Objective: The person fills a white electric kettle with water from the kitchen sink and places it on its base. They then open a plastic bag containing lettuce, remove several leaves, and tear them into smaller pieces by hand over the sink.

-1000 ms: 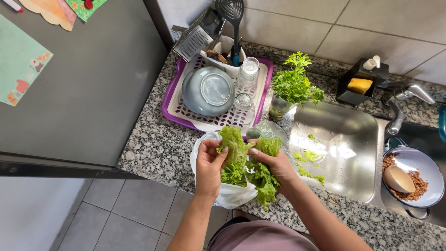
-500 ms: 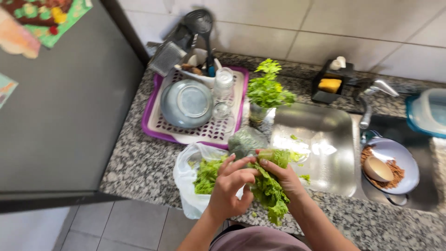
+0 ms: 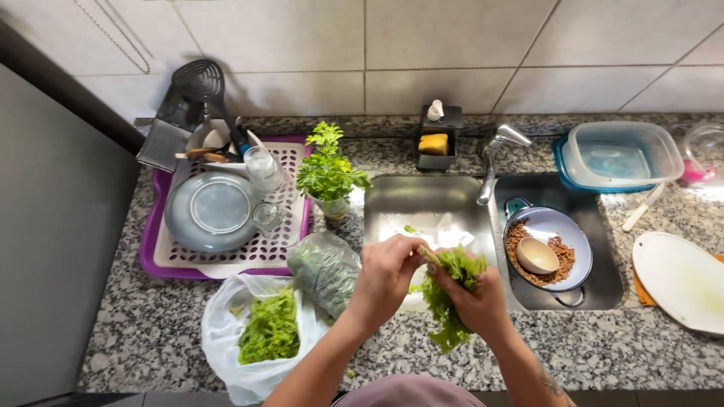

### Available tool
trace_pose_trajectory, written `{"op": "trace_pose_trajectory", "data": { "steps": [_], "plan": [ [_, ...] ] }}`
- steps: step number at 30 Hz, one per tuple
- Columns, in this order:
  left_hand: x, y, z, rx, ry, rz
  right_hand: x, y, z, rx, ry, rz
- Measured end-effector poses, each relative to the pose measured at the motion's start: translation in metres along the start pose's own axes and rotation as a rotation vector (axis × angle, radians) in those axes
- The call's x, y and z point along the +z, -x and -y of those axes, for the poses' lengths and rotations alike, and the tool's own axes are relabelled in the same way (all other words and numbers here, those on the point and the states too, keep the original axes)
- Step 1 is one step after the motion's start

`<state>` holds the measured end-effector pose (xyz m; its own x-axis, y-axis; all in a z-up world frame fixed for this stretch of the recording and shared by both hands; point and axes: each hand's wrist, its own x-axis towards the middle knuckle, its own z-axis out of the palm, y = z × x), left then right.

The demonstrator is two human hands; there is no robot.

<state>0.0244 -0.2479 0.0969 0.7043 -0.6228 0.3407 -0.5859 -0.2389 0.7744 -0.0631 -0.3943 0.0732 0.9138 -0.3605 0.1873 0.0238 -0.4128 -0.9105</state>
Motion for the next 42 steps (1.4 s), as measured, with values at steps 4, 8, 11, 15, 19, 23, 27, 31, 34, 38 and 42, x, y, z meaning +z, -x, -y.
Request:
{"op": "trace_pose_trajectory", "data": {
  "steps": [4,8,11,15,19,23,27,31,34,38,42],
  "plan": [
    [0.035,-0.025,0.008,-0.289,0.485,0.072,-0.026,-0.019,-0.013,-0.019,-0.047,0.071],
    [0.048,-0.055,0.017,-0.572,0.744,-0.024,-0.046,-0.034,-0.033,0.139,-0.053,0.109],
    [0.083,-0.069,0.061,-0.381,0.36,-0.11,-0.059,-0.034,-0.063,0.3,-0.157,0.043],
    [0.087,-0.056,0.042,-0.48,-0.287,0.216,-0.068,-0.04,-0.1,0.348,-0.306,-0.039],
    [0.05,0.004,0.019,-0.305,-0.37,0.155,-0.057,-0.045,-0.068,0.551,-0.571,0.065],
    [-0.032,0.072,0.021,-0.548,-0.189,-0.167,-0.044,-0.047,-0.068,0.561,-0.517,-0.027],
    [-0.103,0.156,0.102,-0.84,-0.701,-0.273,-0.016,-0.045,-0.049,0.577,-0.569,0.006],
    [-0.119,0.168,0.128,-1.131,-0.732,-0.036,0.015,-0.042,-0.021,0.622,-0.527,0.072],
    [-0.111,0.167,0.136,-1.19,-0.797,0.253,0.042,-0.037,-0.014,0.542,-0.423,0.162],
    [-0.109,0.189,0.157,-1.062,-0.778,0.138,0.102,-0.015,-0.013,0.424,-0.266,0.409],
    [-0.138,0.18,0.116,-0.992,-0.582,-0.005,0.168,0.006,0.037,0.021,-0.157,0.7]
  ]
}}
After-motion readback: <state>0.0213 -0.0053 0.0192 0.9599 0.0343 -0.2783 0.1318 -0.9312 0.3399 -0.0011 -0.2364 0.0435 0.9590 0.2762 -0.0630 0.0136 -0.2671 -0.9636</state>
